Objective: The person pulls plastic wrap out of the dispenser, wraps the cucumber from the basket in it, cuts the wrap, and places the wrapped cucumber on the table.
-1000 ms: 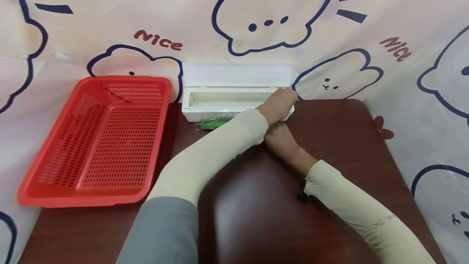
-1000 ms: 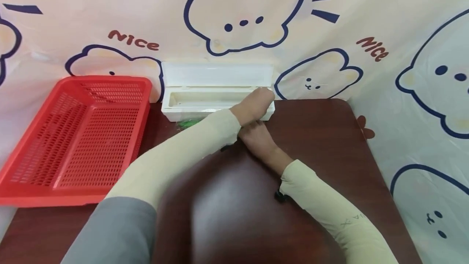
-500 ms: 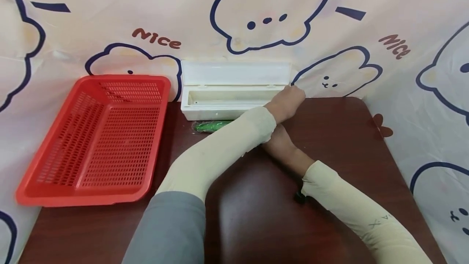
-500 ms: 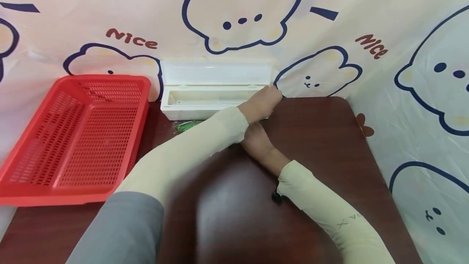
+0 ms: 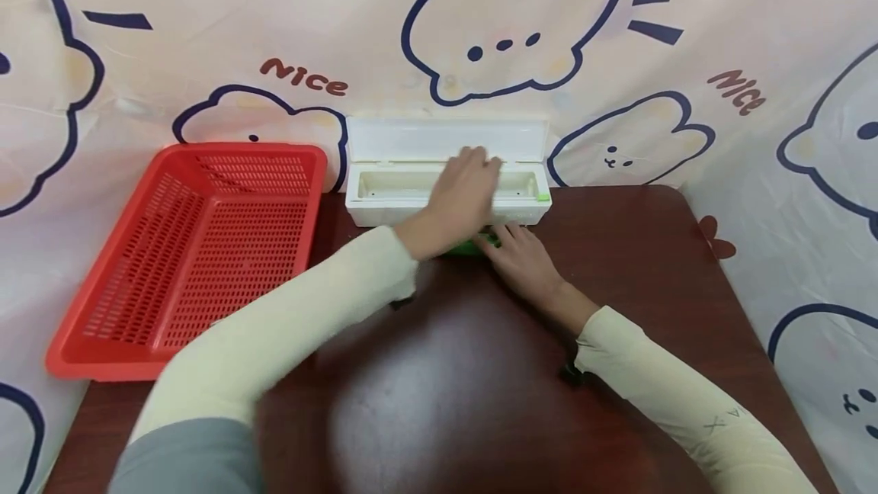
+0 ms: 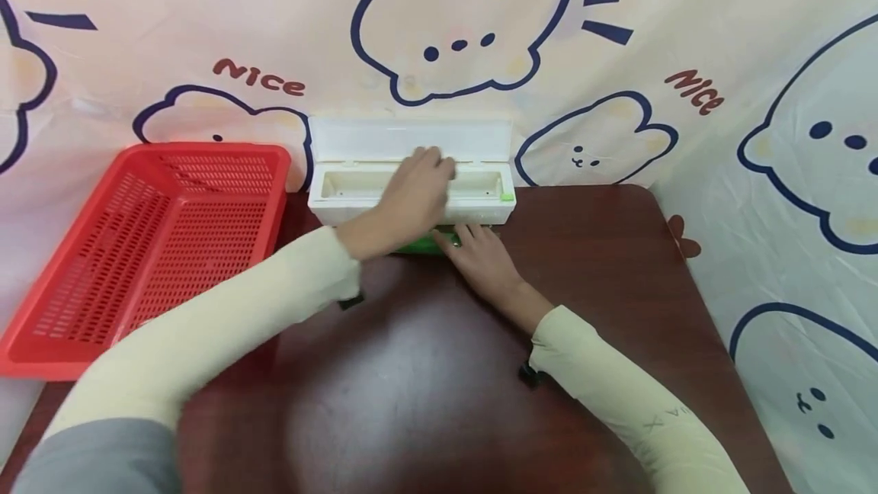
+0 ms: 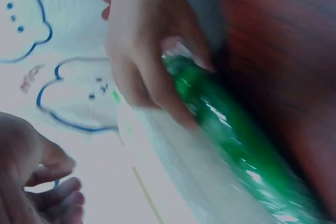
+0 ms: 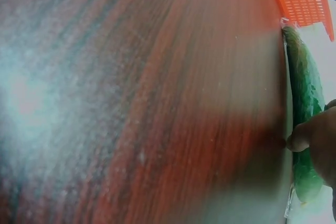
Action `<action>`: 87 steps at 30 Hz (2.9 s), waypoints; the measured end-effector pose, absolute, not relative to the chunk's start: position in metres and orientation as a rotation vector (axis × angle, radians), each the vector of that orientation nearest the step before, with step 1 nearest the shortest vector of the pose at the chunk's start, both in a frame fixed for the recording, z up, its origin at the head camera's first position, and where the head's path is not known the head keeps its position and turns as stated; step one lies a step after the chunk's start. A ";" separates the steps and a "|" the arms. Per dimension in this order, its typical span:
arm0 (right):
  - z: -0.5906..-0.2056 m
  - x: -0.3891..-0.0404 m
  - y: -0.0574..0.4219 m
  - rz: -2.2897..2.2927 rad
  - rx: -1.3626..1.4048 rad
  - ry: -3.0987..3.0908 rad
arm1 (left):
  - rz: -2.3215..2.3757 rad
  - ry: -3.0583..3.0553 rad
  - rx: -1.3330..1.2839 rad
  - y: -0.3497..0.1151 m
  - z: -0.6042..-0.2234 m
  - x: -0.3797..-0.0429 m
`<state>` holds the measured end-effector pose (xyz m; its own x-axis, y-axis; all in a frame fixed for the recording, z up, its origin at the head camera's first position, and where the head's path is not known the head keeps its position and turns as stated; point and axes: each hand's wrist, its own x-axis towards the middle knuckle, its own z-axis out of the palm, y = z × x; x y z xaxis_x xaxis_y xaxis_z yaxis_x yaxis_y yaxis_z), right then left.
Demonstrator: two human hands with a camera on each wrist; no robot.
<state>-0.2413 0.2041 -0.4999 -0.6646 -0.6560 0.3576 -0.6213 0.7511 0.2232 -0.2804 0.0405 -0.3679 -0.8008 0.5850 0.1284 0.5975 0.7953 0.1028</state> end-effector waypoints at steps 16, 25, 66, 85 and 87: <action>-0.503 -0.232 0.209 -0.031 0.966 -2.552 | -0.134 -2.801 -1.055 -0.062 -0.429 -0.252; -0.504 -0.233 0.210 -0.025 0.953 -2.568 | -0.037 -2.808 -1.031 -0.056 -0.438 -0.257; -0.491 -0.247 0.225 0.231 0.844 -2.571 | -0.142 -2.929 -1.139 -0.032 -0.452 -0.266; -0.493 -0.243 0.232 0.303 0.984 -2.624 | -0.219 -2.985 -1.123 -0.033 -0.454 -0.265; -0.494 -0.241 0.233 0.296 1.014 -2.631 | -0.219 -2.984 -1.125 -0.033 -0.453 -0.265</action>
